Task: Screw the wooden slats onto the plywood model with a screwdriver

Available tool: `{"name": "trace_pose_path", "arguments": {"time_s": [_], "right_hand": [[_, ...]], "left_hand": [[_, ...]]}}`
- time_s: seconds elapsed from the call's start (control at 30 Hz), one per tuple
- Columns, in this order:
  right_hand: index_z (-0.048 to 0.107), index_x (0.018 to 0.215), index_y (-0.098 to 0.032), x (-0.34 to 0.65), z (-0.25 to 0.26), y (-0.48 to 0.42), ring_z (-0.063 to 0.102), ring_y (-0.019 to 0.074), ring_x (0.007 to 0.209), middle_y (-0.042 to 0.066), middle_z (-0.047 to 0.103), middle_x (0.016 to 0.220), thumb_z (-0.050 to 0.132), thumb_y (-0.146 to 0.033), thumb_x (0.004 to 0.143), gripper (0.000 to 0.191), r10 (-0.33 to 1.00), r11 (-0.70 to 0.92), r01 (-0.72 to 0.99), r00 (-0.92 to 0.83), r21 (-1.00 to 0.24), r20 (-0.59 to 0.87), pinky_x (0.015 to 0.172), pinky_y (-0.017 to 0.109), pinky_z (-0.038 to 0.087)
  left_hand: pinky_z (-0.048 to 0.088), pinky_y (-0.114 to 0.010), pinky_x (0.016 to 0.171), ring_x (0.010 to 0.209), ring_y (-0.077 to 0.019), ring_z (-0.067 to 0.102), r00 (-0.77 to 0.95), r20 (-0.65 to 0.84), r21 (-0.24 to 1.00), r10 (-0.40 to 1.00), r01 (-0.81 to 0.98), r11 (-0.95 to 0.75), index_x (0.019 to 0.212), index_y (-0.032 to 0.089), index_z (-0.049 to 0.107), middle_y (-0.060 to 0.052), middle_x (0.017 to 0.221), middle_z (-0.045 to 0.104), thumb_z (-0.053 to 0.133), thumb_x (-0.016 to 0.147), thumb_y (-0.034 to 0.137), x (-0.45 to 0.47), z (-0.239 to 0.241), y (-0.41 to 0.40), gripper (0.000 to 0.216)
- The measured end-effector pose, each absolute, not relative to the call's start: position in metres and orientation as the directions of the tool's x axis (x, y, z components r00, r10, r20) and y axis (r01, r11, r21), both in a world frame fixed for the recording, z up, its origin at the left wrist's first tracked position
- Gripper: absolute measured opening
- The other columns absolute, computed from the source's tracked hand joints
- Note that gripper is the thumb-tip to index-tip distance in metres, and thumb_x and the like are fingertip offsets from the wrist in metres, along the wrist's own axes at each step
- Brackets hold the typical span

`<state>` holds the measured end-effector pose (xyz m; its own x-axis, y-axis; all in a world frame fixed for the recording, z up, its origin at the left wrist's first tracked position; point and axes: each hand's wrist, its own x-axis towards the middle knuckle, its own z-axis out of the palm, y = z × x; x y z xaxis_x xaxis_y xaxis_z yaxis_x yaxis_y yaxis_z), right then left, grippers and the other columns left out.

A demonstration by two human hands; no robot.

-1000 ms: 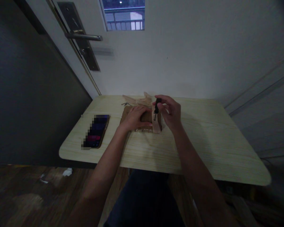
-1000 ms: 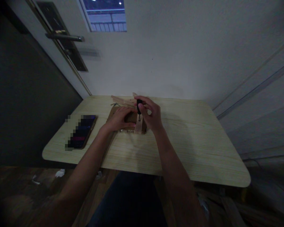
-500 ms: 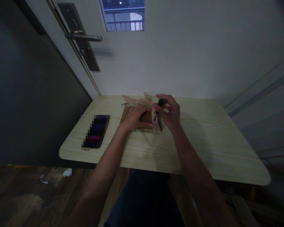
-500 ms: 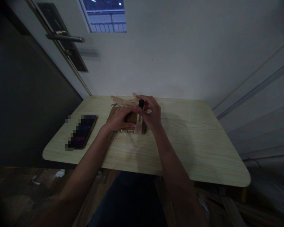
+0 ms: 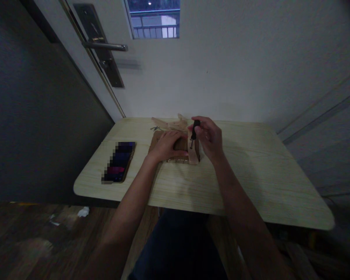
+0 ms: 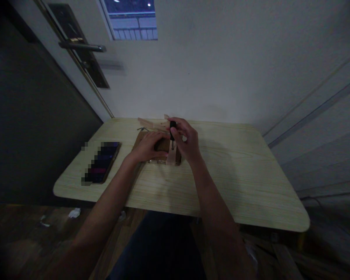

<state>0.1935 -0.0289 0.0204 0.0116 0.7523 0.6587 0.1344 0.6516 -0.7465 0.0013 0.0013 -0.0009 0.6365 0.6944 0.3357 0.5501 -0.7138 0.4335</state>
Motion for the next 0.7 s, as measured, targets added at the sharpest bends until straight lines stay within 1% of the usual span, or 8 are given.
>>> {"name": "trace_pose_path", "arguments": {"time_s": [0.13,0.2,0.37,0.43,0.5,0.57,0.63,0.7], "right_hand": [[0.066,0.103,-0.029,0.1931,0.0156,-0.0237,0.067,0.0131,0.067,-0.003,0.067,0.080,0.076,-0.059,0.078,0.040,0.730,0.655,0.180,0.099,-0.734,0.676,0.060,0.026,0.058],[0.066,0.104,-0.030,0.1934,0.0142,-0.0221,0.061,0.0120,0.063,-0.005,0.061,0.074,0.078,-0.059,0.076,0.042,0.705,0.670,0.211,0.123,-0.712,0.699,0.056,0.025,0.056],[0.071,0.106,-0.031,0.1959,0.0154,-0.0237,0.063,0.0131,0.074,0.001,0.068,0.097,0.076,-0.056,0.080,0.037,0.717,0.665,0.238,0.062,-0.708,0.694,0.056,0.025,0.056],[0.072,0.106,-0.031,0.1963,0.0175,-0.0263,0.065,0.0139,0.080,0.001,0.070,0.102,0.073,-0.054,0.083,0.033,0.718,0.667,0.235,0.052,-0.707,0.694,0.058,0.025,0.056],[0.071,0.108,-0.029,0.1963,0.0198,-0.0290,0.067,0.0148,0.084,0.003,0.071,0.105,0.066,-0.053,0.090,0.031,0.710,0.683,0.209,0.039,-0.700,0.704,0.064,0.027,0.058],[0.070,0.111,-0.027,0.1964,0.0215,-0.0308,0.069,0.0159,0.087,0.004,0.072,0.106,0.055,-0.054,0.096,0.034,0.706,0.698,0.157,0.010,-0.699,0.708,0.072,0.031,0.060],[0.068,0.113,-0.026,0.1969,0.0220,-0.0313,0.072,0.0170,0.086,0.005,0.074,0.105,0.050,-0.057,0.097,0.040,0.711,0.701,0.107,-0.013,-0.706,0.704,0.077,0.035,0.061],[0.068,0.113,-0.025,0.1973,0.0218,-0.0307,0.073,0.0175,0.085,0.005,0.074,0.101,0.050,-0.060,0.096,0.043,0.720,0.693,0.073,-0.027,-0.717,0.693,0.076,0.035,0.061]], "left_hand": [[0.041,-0.053,0.107,0.124,-0.0339,0.058,0.638,0.339,0.432,0.691,0.547,-0.717,0.125,0.024,0.060,-0.012,0.129,0.066,0.080,0.076,0.057,0.0013,-0.0009,0.0018,0.063],[0.042,-0.054,0.106,0.124,-0.0348,0.058,0.639,0.337,0.432,0.691,0.548,-0.717,0.125,0.024,0.060,-0.012,0.129,0.066,0.080,0.076,0.058,0.0015,-0.0004,0.0018,0.063],[0.042,-0.054,0.107,0.125,-0.0350,0.058,0.634,0.344,0.437,0.693,0.545,-0.716,0.125,0.026,0.061,-0.011,0.131,0.065,0.080,0.076,0.059,0.0016,-0.0006,0.0021,0.062],[0.041,-0.053,0.108,0.126,-0.0348,0.057,0.633,0.346,0.436,0.692,0.545,-0.716,0.124,0.025,0.061,-0.011,0.131,0.065,0.081,0.075,0.058,0.0015,-0.0013,0.0025,0.062],[0.041,-0.053,0.107,0.125,-0.0348,0.058,0.635,0.346,0.434,0.690,0.544,-0.718,0.124,0.024,0.061,-0.011,0.129,0.066,0.081,0.075,0.058,0.0015,-0.0015,0.0026,0.063],[0.042,-0.053,0.107,0.123,-0.0347,0.058,0.638,0.345,0.432,0.689,0.543,-0.720,0.124,0.023,0.061,-0.012,0.128,0.066,0.081,0.075,0.058,0.0016,-0.0012,0.0024,0.064],[0.041,-0.053,0.106,0.123,-0.0345,0.058,0.640,0.344,0.432,0.687,0.542,-0.721,0.124,0.023,0.060,-0.012,0.129,0.066,0.081,0.075,0.058,0.0016,-0.0003,0.0018,0.064],[0.041,-0.053,0.107,0.124,-0.0341,0.058,0.640,0.345,0.434,0.687,0.541,-0.721,0.124,0.023,0.060,-0.012,0.130,0.065,0.081,0.075,0.057,0.0016,0.0006,0.0012,0.063]]}}
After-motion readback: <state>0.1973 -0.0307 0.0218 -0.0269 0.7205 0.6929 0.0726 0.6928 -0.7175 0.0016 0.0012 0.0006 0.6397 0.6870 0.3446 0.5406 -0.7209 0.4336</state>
